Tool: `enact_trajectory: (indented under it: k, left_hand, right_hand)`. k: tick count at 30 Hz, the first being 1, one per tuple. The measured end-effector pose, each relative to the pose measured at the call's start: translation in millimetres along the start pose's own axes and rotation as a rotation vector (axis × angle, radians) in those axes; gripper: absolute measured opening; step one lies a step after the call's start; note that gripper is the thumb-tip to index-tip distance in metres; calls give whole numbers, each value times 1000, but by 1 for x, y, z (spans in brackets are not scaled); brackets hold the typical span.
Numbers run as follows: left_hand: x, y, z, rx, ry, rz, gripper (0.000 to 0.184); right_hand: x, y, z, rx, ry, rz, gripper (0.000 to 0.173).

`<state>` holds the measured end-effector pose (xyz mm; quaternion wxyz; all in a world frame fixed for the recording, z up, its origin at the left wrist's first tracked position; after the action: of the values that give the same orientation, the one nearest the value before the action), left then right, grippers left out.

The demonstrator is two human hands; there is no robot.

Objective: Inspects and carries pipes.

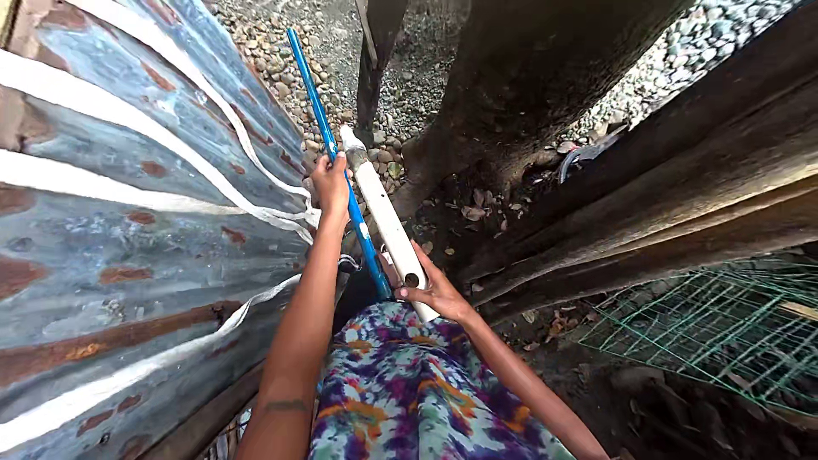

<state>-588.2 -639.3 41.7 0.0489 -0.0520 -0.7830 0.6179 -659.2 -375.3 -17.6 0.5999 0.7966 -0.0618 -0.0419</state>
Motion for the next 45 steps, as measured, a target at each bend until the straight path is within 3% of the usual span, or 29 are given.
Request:
enact_trajectory:
  k: [4, 8, 12, 15, 20, 24, 29, 32, 37, 45]
  left_hand:
    - [35, 11, 50, 17, -23, 62, 28]
    - [60, 18, 99, -9, 32, 242, 49]
    - [91, 26, 176, -112, -8, 279, 46]
    - [100, 25, 217, -190, -5, 314, 47]
    - [108, 16, 265, -242, -21, 98, 46]
    - [116, -2, 287, -303, -33, -59, 43]
    - [110, -18, 316, -392, 48, -440, 51]
    - [108, -29, 340, -396, 93, -605, 52]
    - [114, -51, 378, -332, 201, -656, 49]
    - [123, -98, 483, -130, 441, -812, 53]
  right_hand:
    - [-12, 22, 37, 23, -37, -106, 112]
    - [-24, 39, 97, 55, -112, -228, 110]
    - [-46, 65, 168, 134, -158, -322, 94]
    - [-58, 89, 209, 201, -138, -420, 94]
    - [-67, 116, 253, 222, -138, -611, 105]
    - [-73, 148, 278, 242, -112, -860, 97]
    - [-80, 174, 311, 256, -53, -1114, 87]
    - [-85, 185, 330, 192, -62, -1204, 84]
    - [-93, 198, 367, 106, -117, -1268, 83]
    - [-116, 201, 469, -356, -358, -1101, 71]
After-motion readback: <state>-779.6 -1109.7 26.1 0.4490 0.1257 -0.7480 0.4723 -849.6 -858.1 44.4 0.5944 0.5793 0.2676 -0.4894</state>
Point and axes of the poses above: each hand's wrist, its own z-axis towards the middle knuckle, its own x-axis out of the palm, y = z × x, the point moved 1 cm from there along z, towards the middle knuckle, and after that the axes turned 5 degrees about -z, right-handed, at the moved point
